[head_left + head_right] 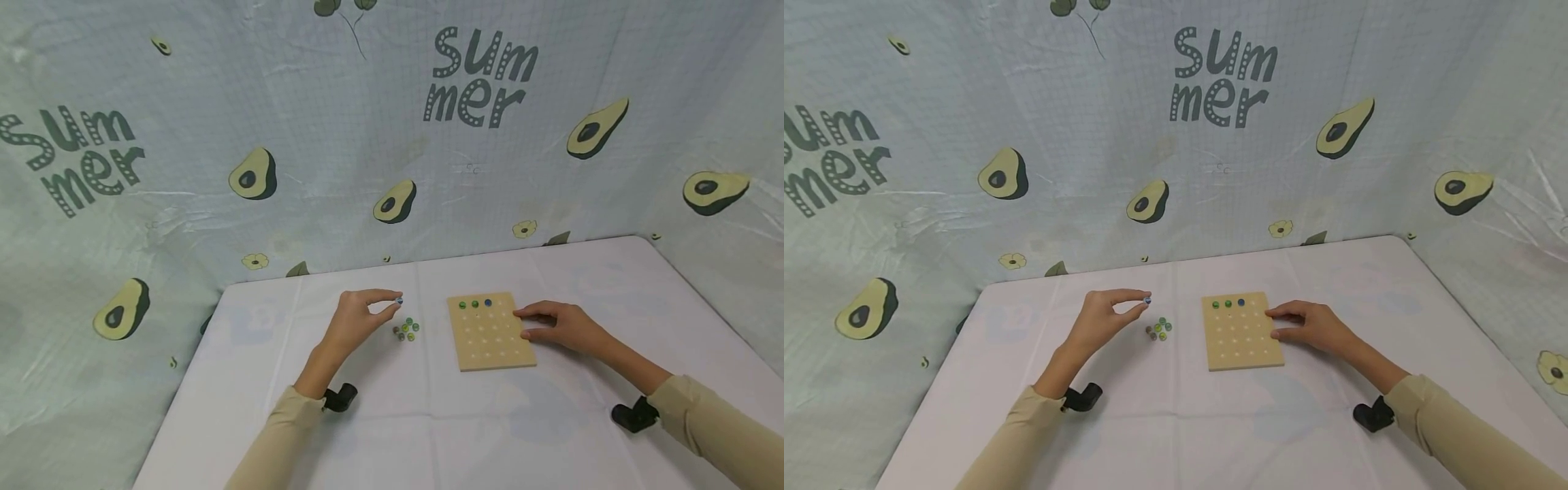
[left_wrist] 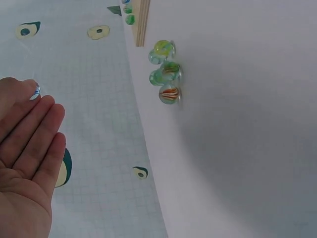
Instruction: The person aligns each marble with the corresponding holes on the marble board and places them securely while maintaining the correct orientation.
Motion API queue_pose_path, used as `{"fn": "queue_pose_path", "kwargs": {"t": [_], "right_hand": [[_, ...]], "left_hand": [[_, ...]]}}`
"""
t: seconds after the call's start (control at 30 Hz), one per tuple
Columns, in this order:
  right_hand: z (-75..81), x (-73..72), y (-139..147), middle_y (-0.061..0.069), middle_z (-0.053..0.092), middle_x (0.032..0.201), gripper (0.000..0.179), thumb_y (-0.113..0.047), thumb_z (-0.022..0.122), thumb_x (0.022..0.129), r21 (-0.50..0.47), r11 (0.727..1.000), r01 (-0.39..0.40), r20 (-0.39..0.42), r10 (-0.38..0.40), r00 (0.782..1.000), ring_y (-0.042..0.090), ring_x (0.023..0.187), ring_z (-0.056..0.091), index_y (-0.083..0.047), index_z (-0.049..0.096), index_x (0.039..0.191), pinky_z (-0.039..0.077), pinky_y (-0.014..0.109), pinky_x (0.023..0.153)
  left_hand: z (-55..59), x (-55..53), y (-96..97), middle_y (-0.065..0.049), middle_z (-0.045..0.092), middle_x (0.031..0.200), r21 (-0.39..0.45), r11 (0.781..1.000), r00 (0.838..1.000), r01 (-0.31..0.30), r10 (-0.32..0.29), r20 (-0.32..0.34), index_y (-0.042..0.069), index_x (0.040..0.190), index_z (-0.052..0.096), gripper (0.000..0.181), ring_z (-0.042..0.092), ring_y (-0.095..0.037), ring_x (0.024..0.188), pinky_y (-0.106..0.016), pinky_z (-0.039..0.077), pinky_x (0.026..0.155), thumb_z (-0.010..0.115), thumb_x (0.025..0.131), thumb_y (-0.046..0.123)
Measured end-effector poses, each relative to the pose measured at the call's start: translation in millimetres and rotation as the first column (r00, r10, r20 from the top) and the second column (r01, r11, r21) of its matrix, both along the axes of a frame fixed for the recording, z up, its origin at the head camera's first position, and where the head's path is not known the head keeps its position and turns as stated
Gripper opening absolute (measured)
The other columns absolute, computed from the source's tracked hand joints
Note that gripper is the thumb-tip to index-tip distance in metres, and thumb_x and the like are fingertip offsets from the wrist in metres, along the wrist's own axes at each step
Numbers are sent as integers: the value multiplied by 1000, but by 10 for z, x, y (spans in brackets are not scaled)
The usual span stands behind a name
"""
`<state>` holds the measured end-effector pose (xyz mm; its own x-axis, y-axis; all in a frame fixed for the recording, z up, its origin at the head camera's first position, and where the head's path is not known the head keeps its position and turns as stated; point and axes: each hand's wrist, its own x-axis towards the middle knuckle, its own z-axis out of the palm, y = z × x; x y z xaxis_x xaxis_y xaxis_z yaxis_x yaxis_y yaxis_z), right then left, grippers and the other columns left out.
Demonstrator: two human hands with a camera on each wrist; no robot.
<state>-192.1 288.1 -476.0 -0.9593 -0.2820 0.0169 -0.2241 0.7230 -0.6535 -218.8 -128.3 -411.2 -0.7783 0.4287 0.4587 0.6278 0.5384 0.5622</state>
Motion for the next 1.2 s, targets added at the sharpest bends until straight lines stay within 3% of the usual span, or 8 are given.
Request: {"fn": "queue_pose_path", "kwargs": {"t": [0.17, 0.5, 0.63, 0.67, 0.73, 0.87, 1.2], "right_hand": [[15, 0, -4, 6, 66, 134, 53, -49, 79, 86, 12, 1000, 2, 3, -2, 1000, 30, 126, 59, -21, 71, 130, 52, 40, 99], [1, -10, 9, 6, 66, 135, 53, -50, 79, 86, 4, 1000, -1, 3, 1, 1000, 30, 127, 59, -22, 71, 130, 51, 47, 101], [-8, -20, 14, 6, 66, 134, 53, -50, 79, 86, 4, 1000, -5, -3, 5, 1000, 30, 126, 60, -22, 71, 130, 53, 41, 99], [-9, -22, 15, 6, 66, 134, 53, -50, 79, 86, 4, 1000, -4, -5, 4, 1000, 30, 126, 60, -22, 71, 129, 53, 40, 98], [-11, -26, 15, 5, 66, 133, 52, -49, 79, 85, 5, 1000, -5, -7, 5, 1000, 29, 126, 60, -22, 71, 129, 53, 36, 97], [-9, -28, 10, 4, 67, 133, 52, -49, 80, 85, 6, 1000, 0, -6, 0, 1000, 28, 125, 61, -23, 72, 129, 53, 35, 97], [1, -18, -17, 6, 67, 132, 53, -48, 80, 85, 1, 1000, 11, -9, -11, 1000, 31, 125, 60, -21, 71, 129, 51, 49, 100]], "left_hand": [[-2, -6, 101, -5, 78, 107, 19, 1000, 1000, 22, -21, -6, 6, 110, 80, 20, 74, -21, 103, -37, 60, 89, 77, 91, 12], [-11, -12, 253, -6, 77, 109, 45, 997, 998, 55, -56, 20, 6, 111, 79, 21, 74, -22, 102, -39, 60, 87, 77, 92, 12], [-10, -20, 312, -6, 77, 110, 53, 997, 997, 57, -60, 46, 7, 113, 79, 21, 75, -19, 74, -29, 61, 65, 76, 92, 13], [-10, -24, 330, -5, 77, 110, 52, 997, 997, 61, -63, 45, 8, 113, 79, 21, 75, -18, 74, -26, 60, 65, 77, 92, 13], [-22, -35, 359, -6, 77, 110, 53, 996, 997, 74, -76, 35, 7, 112, 79, 21, 75, -18, 75, -25, 60, 66, 76, 93, 12], [-52, -47, 417, -5, 77, 110, 53, 994, 995, 100, -101, 10, 5, 113, 78, 21, 73, -18, 104, -30, 58, 91, 76, 93, 12], [-94, -41, 552, -4, 76, 113, 58, 993, 993, 102, -105, 49, 7, 116, 78, 24, 72, -17, 107, -32, 57, 93, 75, 94, 18]]}}
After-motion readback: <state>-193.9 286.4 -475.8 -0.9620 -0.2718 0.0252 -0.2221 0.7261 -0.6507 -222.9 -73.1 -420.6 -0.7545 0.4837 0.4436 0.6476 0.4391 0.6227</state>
